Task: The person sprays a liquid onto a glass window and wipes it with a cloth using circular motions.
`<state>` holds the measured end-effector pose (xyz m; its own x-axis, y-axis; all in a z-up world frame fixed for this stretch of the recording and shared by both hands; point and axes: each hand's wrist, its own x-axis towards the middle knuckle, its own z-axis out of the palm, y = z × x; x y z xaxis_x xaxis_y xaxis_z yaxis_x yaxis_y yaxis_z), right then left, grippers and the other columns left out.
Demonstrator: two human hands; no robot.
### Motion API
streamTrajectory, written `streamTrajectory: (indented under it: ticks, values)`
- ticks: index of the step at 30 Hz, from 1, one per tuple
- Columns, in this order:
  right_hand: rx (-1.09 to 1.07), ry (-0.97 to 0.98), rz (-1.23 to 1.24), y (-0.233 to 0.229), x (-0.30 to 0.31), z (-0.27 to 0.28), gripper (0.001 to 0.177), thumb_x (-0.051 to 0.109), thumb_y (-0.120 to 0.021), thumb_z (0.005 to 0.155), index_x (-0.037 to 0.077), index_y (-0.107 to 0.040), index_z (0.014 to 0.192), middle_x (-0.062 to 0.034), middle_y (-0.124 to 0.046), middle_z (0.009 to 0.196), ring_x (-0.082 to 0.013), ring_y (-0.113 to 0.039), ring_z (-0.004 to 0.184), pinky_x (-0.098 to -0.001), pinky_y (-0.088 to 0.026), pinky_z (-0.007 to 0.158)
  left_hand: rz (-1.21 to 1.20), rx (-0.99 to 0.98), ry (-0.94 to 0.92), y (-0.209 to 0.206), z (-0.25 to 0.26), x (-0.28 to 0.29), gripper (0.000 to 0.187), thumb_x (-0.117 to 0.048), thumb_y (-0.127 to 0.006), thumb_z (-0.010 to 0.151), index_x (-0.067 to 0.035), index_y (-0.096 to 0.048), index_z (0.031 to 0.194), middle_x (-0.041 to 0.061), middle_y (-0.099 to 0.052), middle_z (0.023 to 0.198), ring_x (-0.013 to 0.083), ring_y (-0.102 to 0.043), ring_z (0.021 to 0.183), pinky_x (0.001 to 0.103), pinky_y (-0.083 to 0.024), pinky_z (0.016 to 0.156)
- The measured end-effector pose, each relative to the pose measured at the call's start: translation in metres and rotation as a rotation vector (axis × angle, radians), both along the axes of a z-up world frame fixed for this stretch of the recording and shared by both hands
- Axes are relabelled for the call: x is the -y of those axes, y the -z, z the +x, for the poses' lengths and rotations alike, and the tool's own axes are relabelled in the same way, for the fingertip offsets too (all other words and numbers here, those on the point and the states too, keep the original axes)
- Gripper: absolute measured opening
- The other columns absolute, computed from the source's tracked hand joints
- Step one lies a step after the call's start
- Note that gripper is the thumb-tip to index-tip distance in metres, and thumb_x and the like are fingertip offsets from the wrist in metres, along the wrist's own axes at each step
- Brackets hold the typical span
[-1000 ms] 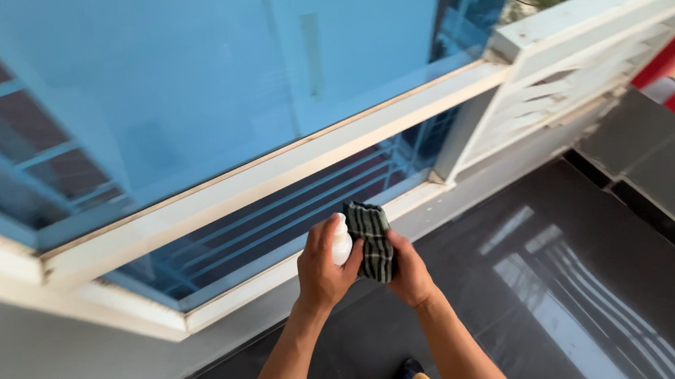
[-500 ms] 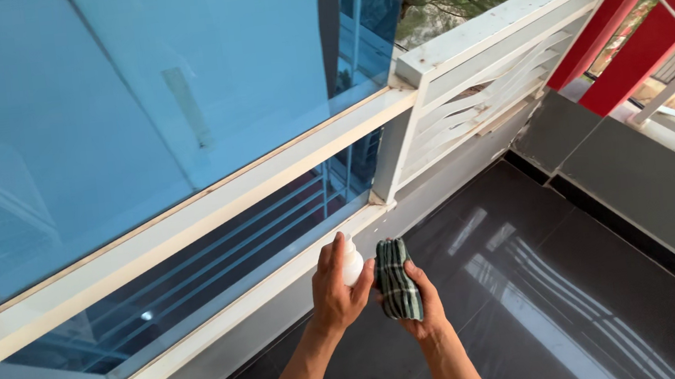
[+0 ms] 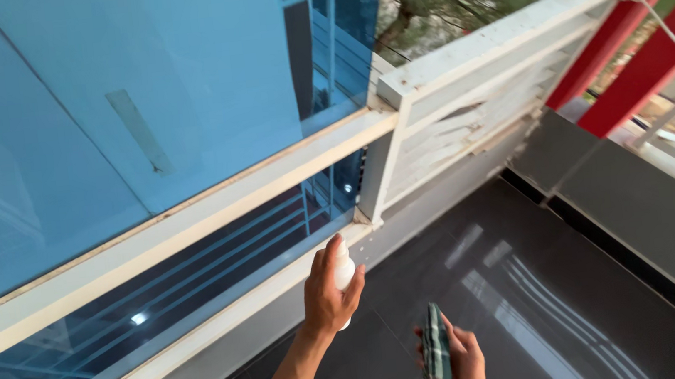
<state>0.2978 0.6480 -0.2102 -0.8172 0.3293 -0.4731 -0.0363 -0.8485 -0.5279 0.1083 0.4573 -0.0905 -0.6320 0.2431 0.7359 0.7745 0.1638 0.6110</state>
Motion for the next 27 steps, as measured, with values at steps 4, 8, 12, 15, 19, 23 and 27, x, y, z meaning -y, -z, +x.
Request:
streamTrajectory:
  ticks: [4, 8, 12, 15, 19, 23, 27]
  values:
    - [0.071, -0.01, 0.045, 0.06, -0.03, -0.011, 0.068, 0.025, -0.049, 0.078, 0.018, -0.046, 0.145, -0.0219, -0.068, 0.116, -0.035, -0.069, 0.085, -0.0465, -0.058, 0.056, -0.011, 0.022, -0.006, -0.015, -0.027, -0.004, 0.061, -0.019, -0.074, 0.094, 0.0, -0.048, 0.145, 0.02, -0.065, 0.11, 0.0327, -0.07, 0.095, 0.041, -0.059, 0.077]
    - [0.087, -0.013, 0.077, 0.091, -0.044, -0.044, 0.059, 0.021, -0.054, 0.085, 0.009, -0.046, 0.142, -0.024, -0.065, 0.118, -0.039, -0.068, 0.089, -0.0482, -0.056, 0.053, -0.028, -0.084, -0.064, -0.05, -0.072, -0.011, 0.065, -0.021, -0.072, 0.096, 0.0, -0.042, 0.15, 0.025, -0.064, 0.12, 0.0349, -0.071, 0.097, 0.04, -0.062, 0.076]
    - [0.129, -0.014, 0.076, 0.072, -0.042, -0.074, 0.056, 0.022, -0.054, 0.086, 0.014, -0.047, 0.141, -0.0208, -0.065, 0.121, -0.0377, -0.066, 0.092, -0.0454, -0.056, 0.056, -0.027, -0.253, -0.199, -0.121, -0.126, -0.019, 0.07, -0.023, -0.071, 0.099, -0.003, -0.037, 0.157, 0.022, -0.064, 0.114, 0.0326, -0.069, 0.094, 0.042, -0.06, 0.074]
    - [0.105, -0.062, 0.146, 0.03, -0.043, -0.103, 0.058, 0.023, -0.055, 0.085, 0.013, -0.046, 0.142, -0.0204, -0.065, 0.121, -0.036, -0.066, 0.093, -0.0466, -0.056, 0.055, -0.057, -0.313, -0.21, -0.191, -0.168, -0.029, 0.067, -0.024, -0.069, 0.103, -0.011, -0.035, 0.159, 0.017, -0.064, 0.114, 0.0248, -0.07, 0.095, 0.034, -0.064, 0.072]
    - [-0.003, -0.109, 0.165, -0.045, -0.038, -0.141, 0.059, 0.027, -0.054, 0.085, 0.014, -0.046, 0.142, -0.0213, -0.063, 0.124, -0.0369, -0.068, 0.095, -0.0413, -0.055, 0.054, -0.059, -0.454, -0.264, -0.268, -0.206, -0.034, 0.066, -0.023, -0.068, 0.108, -0.02, -0.029, 0.161, 0.019, -0.061, 0.118, 0.0243, -0.073, 0.095, 0.032, -0.066, 0.071]
    - [-0.201, -0.212, 0.245, -0.086, -0.036, -0.171, 0.06, 0.03, -0.055, 0.084, 0.013, -0.043, 0.14, -0.0219, -0.062, 0.13, -0.0358, -0.069, 0.098, -0.0372, -0.054, 0.051, -0.01, -0.603, -0.313, -0.306, -0.226, -0.029, 0.071, -0.019, -0.068, 0.111, -0.025, -0.021, 0.164, 0.016, -0.059, 0.119, 0.0282, -0.072, 0.099, 0.037, -0.064, 0.078]
    - [-0.213, -0.2, 0.252, -0.068, -0.031, -0.197, 0.058, 0.027, -0.056, 0.085, 0.008, -0.045, 0.139, -0.0238, -0.062, 0.129, -0.0356, -0.067, 0.095, -0.0378, -0.054, 0.05, 0.019, -0.619, -0.332, -0.322, -0.239, -0.032, 0.074, -0.015, -0.069, 0.109, -0.025, -0.015, 0.16, 0.017, -0.057, 0.119, 0.0296, -0.073, 0.099, 0.037, -0.066, 0.08]
